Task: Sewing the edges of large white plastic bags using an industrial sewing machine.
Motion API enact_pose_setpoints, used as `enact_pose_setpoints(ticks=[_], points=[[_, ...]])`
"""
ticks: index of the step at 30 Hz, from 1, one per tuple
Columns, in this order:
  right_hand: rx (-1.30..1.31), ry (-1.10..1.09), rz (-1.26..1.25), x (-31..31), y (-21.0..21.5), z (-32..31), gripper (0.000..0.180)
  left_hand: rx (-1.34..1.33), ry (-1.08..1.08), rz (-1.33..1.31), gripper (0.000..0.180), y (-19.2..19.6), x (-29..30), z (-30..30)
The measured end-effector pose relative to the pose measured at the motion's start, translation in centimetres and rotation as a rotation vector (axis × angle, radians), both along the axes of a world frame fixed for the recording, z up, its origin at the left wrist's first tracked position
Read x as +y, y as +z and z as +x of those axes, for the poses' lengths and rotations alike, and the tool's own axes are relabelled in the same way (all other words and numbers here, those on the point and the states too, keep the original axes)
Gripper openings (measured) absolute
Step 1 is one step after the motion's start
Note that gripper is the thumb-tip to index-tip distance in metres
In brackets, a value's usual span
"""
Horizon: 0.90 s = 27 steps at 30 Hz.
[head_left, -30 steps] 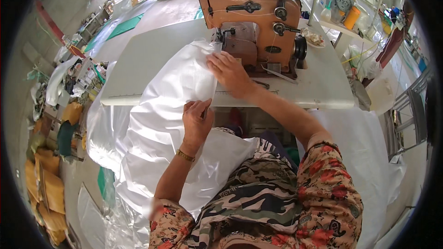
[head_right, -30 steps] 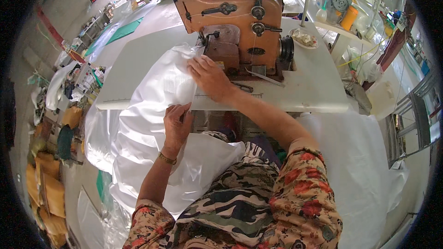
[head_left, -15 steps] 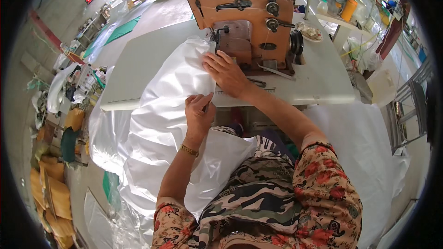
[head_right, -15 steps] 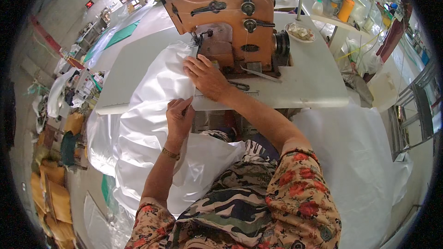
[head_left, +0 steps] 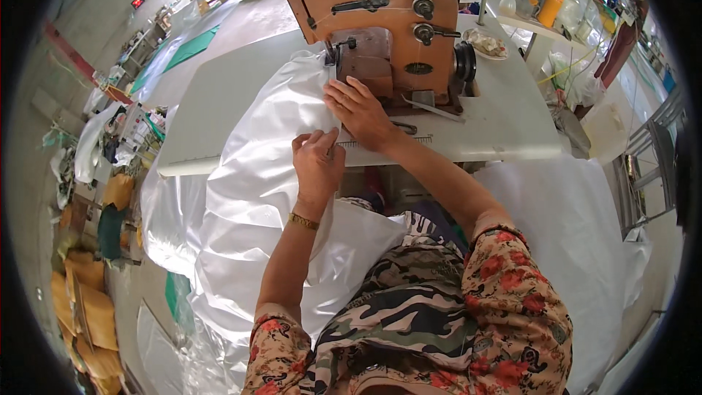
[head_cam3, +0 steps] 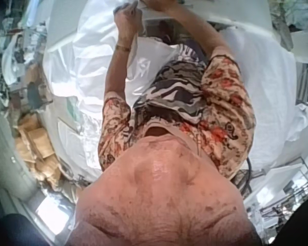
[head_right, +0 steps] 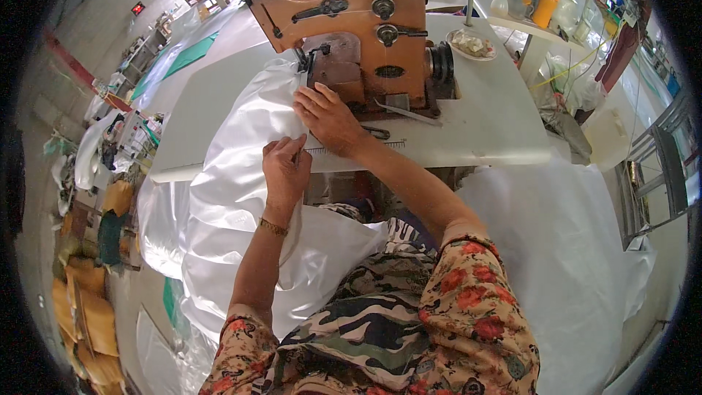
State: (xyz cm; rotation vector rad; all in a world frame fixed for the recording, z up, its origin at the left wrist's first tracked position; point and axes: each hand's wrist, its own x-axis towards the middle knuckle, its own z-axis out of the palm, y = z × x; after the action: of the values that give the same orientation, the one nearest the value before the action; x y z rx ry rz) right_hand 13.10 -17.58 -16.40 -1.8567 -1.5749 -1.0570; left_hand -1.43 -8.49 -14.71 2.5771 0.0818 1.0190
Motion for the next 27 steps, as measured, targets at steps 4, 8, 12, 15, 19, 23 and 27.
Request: enact_pose_setpoints(ticks=[4, 8, 12, 15, 19, 23, 27], points=[[0.014, 0.022, 0.015, 0.0, -0.3, -0.1, 0.037, -0.008, 0.062, 0.116, 0.027, 0.0, 0.2, 0.4], [-0.025, 0.031, 0.064, 0.1, -0.5, 0.0, 0.034, 0.013, 0.106, 0.170, 0.029, 0.2, 0.6, 0.9], [0.041, 0.077, 0.073, 0.2, -0.7, -0.1, 0.036, -0.002, 0.122, 0.207, 0.028, 0.2, 0.8, 1.2], [-0.015, 0.061, 0.066, 0.2, -0.7, -0.1, 0.035, 0.026, 0.139, 0.222, 0.027, 0.1, 1.2, 1.8], [-0.077, 0.002, 0.056, 0.1, -0.8, -0.2, 0.033, 0.021, 0.180, 0.274, 0.019, -0.1, 1.5, 2.5], [-0.029, 0.014, 0.013, 0.1, -0.7, -0.3, 0.034, -0.034, 0.182, 0.316, 0.012, -0.2, 2.2, 3.2], [0.007, 0.035, 0.031, 0.1, -0.3, -0.6, 0.034, -0.013, 0.173, 0.312, 0.007, -0.1, 2.9, 3.5]])
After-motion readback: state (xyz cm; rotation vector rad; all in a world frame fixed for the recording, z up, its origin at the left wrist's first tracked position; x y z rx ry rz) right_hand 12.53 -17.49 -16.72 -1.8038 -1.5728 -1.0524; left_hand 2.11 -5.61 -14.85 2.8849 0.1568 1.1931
